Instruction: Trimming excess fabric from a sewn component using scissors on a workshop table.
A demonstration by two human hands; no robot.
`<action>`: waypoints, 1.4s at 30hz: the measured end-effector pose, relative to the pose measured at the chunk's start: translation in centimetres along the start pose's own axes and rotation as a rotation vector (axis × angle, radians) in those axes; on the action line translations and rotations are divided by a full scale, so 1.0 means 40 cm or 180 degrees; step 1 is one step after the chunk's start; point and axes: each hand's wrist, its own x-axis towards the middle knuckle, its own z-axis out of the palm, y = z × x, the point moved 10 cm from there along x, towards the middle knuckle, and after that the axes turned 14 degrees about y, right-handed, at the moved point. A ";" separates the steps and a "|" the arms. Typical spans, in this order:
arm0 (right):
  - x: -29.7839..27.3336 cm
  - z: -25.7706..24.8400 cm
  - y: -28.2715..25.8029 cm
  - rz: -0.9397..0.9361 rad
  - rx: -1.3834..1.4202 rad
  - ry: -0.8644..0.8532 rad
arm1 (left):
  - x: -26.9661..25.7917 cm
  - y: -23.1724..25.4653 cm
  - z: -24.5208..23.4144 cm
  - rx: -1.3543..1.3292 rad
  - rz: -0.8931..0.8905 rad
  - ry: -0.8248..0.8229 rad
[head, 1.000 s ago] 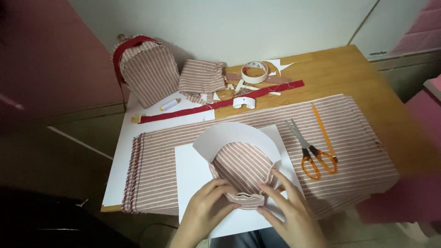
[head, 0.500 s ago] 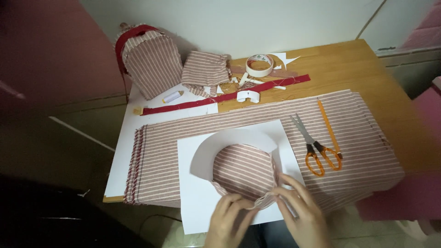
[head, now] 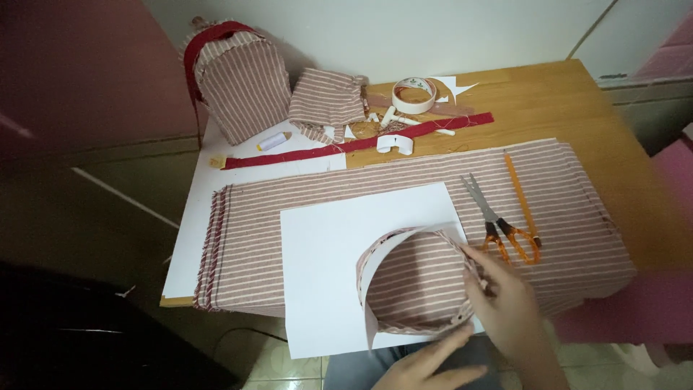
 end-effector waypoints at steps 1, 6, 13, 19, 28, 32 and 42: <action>0.009 0.001 -0.022 -0.0184 0.0281 -0.0104 | -0.013 -0.027 0.017 -0.0348 -0.0738 -0.0475; 0.069 -0.006 -0.027 -0.0110 0.0502 -0.0096 | -0.122 -0.305 0.102 -0.0455 -0.0464 -0.0459; 0.118 -0.011 -0.022 -0.0206 0.0586 -0.0244 | -0.210 -0.494 0.020 -0.1582 -0.2628 0.1314; 0.160 0.006 -0.079 -0.0860 0.0276 -0.0399 | -0.248 -0.469 -0.042 -0.2311 -0.3063 0.1439; 0.080 -0.066 -0.036 -0.0691 0.0154 0.0757 | -0.225 -0.357 -0.067 -0.2410 -0.3999 0.2017; 0.051 -0.038 -0.012 -0.0009 0.0117 0.0174 | -0.207 -0.403 -0.021 -0.2632 -0.3853 0.2019; 0.194 -0.005 0.167 -0.0660 0.0768 -0.0053 | -0.092 -0.293 0.068 -0.2451 -0.3110 0.1102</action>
